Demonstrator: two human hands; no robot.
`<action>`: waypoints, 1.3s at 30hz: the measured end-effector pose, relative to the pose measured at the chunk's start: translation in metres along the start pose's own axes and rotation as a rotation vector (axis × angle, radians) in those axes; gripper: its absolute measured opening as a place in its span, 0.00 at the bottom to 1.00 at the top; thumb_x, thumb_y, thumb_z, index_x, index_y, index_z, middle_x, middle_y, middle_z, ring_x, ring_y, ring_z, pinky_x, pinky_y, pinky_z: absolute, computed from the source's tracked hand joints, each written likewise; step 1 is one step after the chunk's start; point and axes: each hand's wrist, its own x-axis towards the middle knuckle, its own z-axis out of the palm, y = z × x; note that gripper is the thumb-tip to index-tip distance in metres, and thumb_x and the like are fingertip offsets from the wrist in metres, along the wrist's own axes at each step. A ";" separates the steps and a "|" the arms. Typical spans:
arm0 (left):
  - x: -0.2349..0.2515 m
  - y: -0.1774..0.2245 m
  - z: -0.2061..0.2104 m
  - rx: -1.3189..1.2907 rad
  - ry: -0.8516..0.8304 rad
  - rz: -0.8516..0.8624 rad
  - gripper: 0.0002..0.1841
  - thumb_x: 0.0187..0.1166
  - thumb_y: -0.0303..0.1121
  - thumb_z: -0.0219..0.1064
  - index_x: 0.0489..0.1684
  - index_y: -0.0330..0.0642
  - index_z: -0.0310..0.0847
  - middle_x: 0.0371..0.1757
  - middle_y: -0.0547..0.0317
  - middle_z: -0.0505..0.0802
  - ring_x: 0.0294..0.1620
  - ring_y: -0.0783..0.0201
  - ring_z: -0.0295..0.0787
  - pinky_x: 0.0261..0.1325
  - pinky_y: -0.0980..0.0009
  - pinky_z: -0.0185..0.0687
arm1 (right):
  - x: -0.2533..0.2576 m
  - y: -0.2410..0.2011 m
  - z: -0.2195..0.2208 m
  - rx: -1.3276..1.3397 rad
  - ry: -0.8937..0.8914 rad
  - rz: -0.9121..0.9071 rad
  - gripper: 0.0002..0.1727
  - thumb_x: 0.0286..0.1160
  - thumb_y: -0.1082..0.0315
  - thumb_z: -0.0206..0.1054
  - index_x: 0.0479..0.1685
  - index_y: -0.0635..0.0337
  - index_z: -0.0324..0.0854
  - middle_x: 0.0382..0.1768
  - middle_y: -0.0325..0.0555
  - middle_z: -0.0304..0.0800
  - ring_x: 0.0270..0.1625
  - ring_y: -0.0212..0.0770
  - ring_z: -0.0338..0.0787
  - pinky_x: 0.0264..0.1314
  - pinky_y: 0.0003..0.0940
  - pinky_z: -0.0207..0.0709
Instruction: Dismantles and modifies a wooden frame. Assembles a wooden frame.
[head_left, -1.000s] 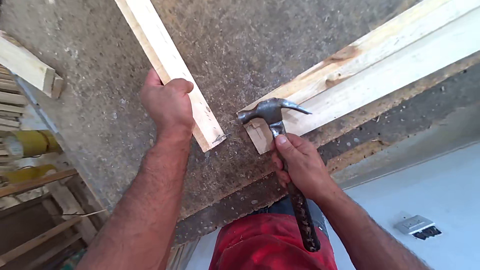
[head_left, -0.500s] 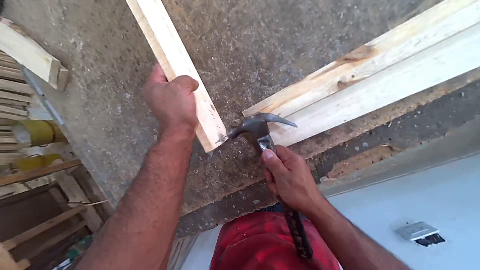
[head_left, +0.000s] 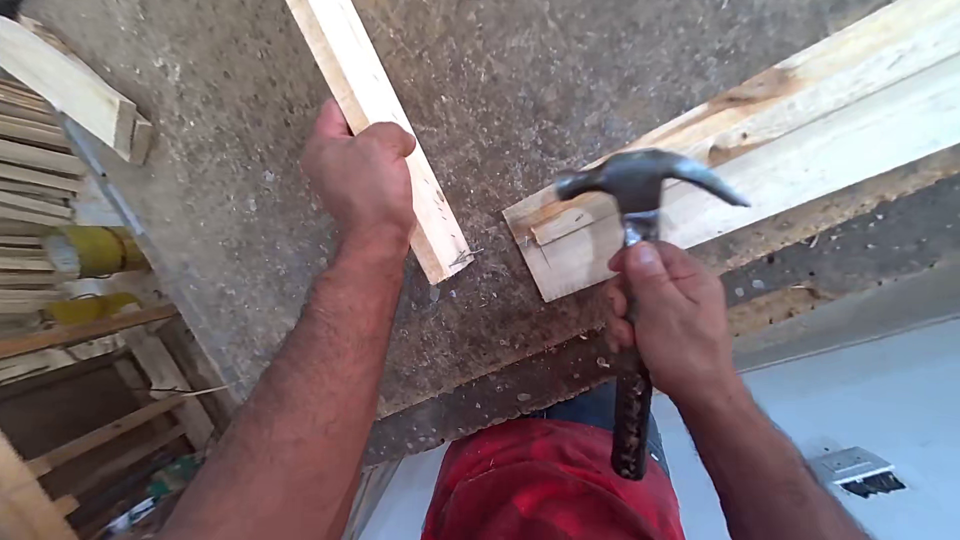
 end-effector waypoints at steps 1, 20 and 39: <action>0.000 0.001 0.001 0.012 0.001 0.001 0.18 0.55 0.19 0.71 0.46 0.44 0.85 0.41 0.59 0.95 0.42 0.66 0.95 0.41 0.62 0.95 | -0.001 0.001 0.004 0.026 0.021 -0.006 0.25 0.93 0.44 0.47 0.48 0.56 0.78 0.17 0.42 0.76 0.09 0.41 0.73 0.08 0.39 0.77; 0.004 0.001 -0.006 0.037 0.000 -0.009 0.20 0.54 0.19 0.71 0.48 0.44 0.85 0.43 0.59 0.94 0.44 0.66 0.95 0.41 0.61 0.95 | -0.003 0.000 0.002 0.064 0.066 -0.026 0.25 0.94 0.44 0.45 0.48 0.55 0.77 0.17 0.39 0.75 0.09 0.39 0.73 0.09 0.39 0.77; 0.011 -0.003 -0.011 0.054 -0.008 -0.031 0.18 0.55 0.20 0.71 0.46 0.45 0.86 0.42 0.59 0.95 0.43 0.64 0.95 0.40 0.59 0.95 | -0.003 -0.001 0.015 0.083 0.019 -0.007 0.25 0.93 0.43 0.45 0.48 0.54 0.77 0.17 0.38 0.75 0.09 0.37 0.73 0.10 0.38 0.77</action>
